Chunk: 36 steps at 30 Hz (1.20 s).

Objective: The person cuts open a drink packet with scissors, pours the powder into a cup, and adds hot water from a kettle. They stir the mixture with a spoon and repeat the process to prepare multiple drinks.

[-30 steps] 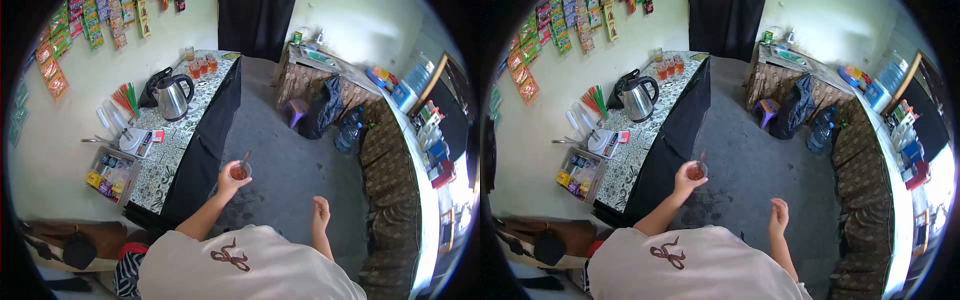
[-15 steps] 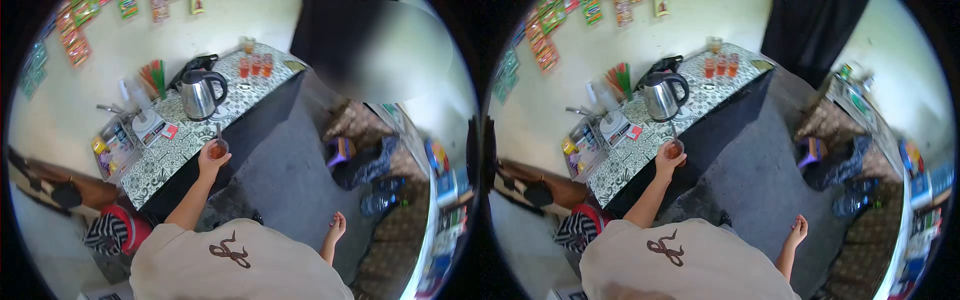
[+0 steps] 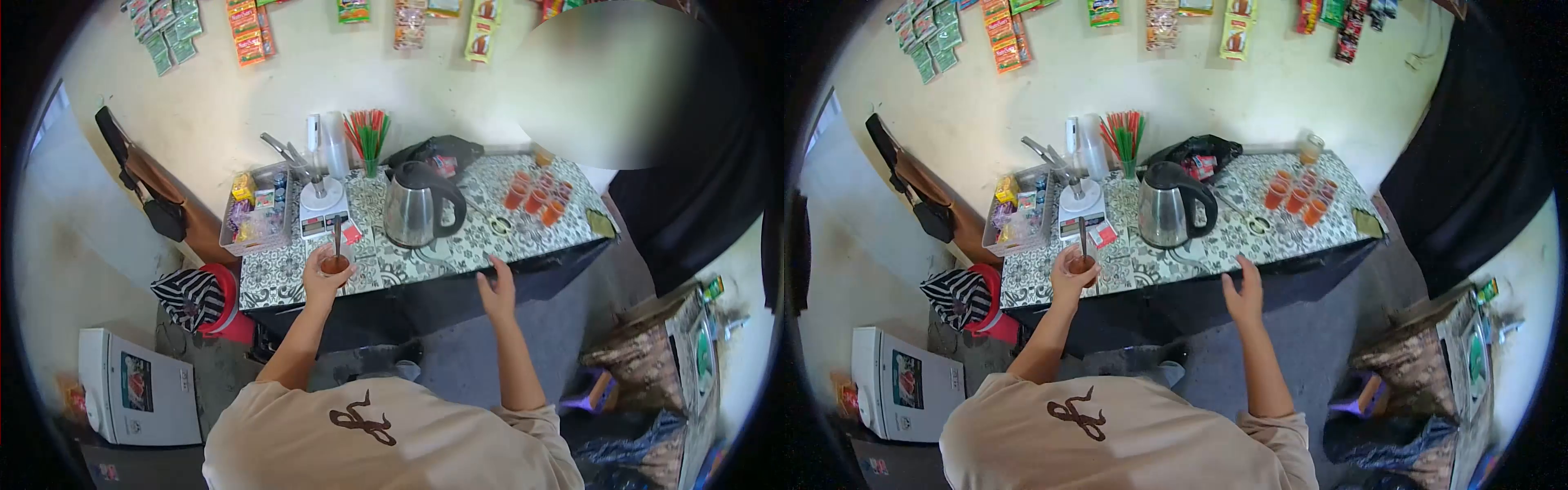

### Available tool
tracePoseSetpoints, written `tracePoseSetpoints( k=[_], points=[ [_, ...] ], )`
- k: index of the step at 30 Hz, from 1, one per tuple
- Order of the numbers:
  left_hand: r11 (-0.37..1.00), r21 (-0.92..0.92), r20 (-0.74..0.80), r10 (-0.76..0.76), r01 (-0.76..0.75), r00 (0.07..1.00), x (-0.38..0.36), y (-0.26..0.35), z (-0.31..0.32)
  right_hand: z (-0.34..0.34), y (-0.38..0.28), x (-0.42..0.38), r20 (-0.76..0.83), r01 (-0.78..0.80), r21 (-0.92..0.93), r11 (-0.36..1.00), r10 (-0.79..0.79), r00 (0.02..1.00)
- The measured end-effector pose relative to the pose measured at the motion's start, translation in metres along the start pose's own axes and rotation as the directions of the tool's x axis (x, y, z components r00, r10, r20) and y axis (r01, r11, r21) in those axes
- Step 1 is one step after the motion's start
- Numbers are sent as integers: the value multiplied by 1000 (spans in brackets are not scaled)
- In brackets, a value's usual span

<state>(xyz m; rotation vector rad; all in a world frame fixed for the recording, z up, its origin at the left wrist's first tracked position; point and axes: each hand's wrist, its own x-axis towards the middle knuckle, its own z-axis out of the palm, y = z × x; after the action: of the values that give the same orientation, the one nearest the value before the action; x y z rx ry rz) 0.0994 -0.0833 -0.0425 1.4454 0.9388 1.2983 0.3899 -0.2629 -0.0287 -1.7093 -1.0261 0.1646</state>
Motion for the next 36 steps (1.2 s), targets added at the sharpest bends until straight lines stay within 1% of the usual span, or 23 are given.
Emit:
tracePoseSetpoints(
  k=[1, 2, 3, 4, 5, 6, 8, 10, 11, 14, 15, 18, 19, 22, 23, 26, 27, 30, 31, 34, 35, 36],
  points=[
    [1000, 13, -29, 24, -24, 999, 10, -7, 2, 22, -1, 26, 21, 145, -13, 989, -144, 989],
    [998, 26, -56, 52, -50, 997, 21, -12, 4, 45, 5, 52, 19, 300, -77, 951, -299, 954],
    [997, -73, -53, -43, 39, 998, 33, -17, 7, 59, -3, 76, 30, 319, -106, 942, -317, 948],
    [999, -51, -62, -17, 14, 998, 42, -24, 9, 72, -9, 96, 43, 333, -137, 933, -330, 943],
    [999, -38, -76, 13, -16, 997, 56, -30, 16, 82, -7, 115, 71, 298, -138, 944, -291, 954],
    [999, -24, -91, 39, -41, 995, 72, -33, 23, 93, 2, 132, 49, 308, -231, 923, -305, 951],
    [997, -34, -151, 67, -73, 986, 104, -40, 37, 104, 15, 162, 77, 201, -36, 979, -198, 977],
    [997, -42, -208, 57, -67, 976, 116, -49, 52, 101, 18, 180, 210, 14, -23, 1000, -9, 978],
    [995, -37, -194, 82, -90, 978, 125, -50, 58, 102, 13, 179, 191, 81, 34, 996, -86, 978],
    [970, 101, -245, 241, -222, 939, 153, -88, 75, 100, 16, 172, 98, 92, -91, 992, -83, 992],
    [980, 64, -270, 199, -188, 942, 157, -81, 82, 94, 8, 174, 99, 160, -52, 986, -155, 983],
    [987, 84, -279, 158, -139, 947, 163, -88, 98, 76, -18, 181, 150, 108, -44, 993, -101, 984],
    [985, 38, -319, 171, -167, 932, 161, -84, 107, 68, -19, 187, 197, 122, -83, 989, -104, 975],
    [962, 229, -271, 210, -149, 939, 152, -78, 122, 46, -54, 201, 255, 217, -122, 969, -181, 950],
    [959, 246, -234, 202, -143, 951, 150, -79, 129, 38, -54, 208, 327, 197, -117, 973, -150, 933],
    [934, 318, -166, 226, -165, 960, 130, -67, 151, 21, -65, 221, 462, 303, -212, 929, -178, 869],
    [942, 301, -157, 199, -145, 967, 124, -52, 158, 16, -69, 224, 491, 343, -240, 908, -191, 850],
    [937, 335, -170, 169, -104, 971, 103, -46, 182, 1, -74, 233, 545, 446, -268, 854, -247, 801],
    [940, 308, -178, 207, -145, 962, 99, -56, 190, -5, -73, 237, 570, 420, -251, 872, -218, 792],
    [954, 288, -178, 135, -80, 975, 79, -59, 211, -20, -83, 249, 658, 492, -316, 811, -186, 730],
    [962, 259, -186, 142, -90, 972, 74, -66, 219, -24, -82, 254, 698, 511, -371, 775, -130, 704],
    [963, 257, -162, 125, -81, 979, 69, -64, 225, -28, -86, 257, 720, 540, -381, 750, -127, 683]
  ],
)
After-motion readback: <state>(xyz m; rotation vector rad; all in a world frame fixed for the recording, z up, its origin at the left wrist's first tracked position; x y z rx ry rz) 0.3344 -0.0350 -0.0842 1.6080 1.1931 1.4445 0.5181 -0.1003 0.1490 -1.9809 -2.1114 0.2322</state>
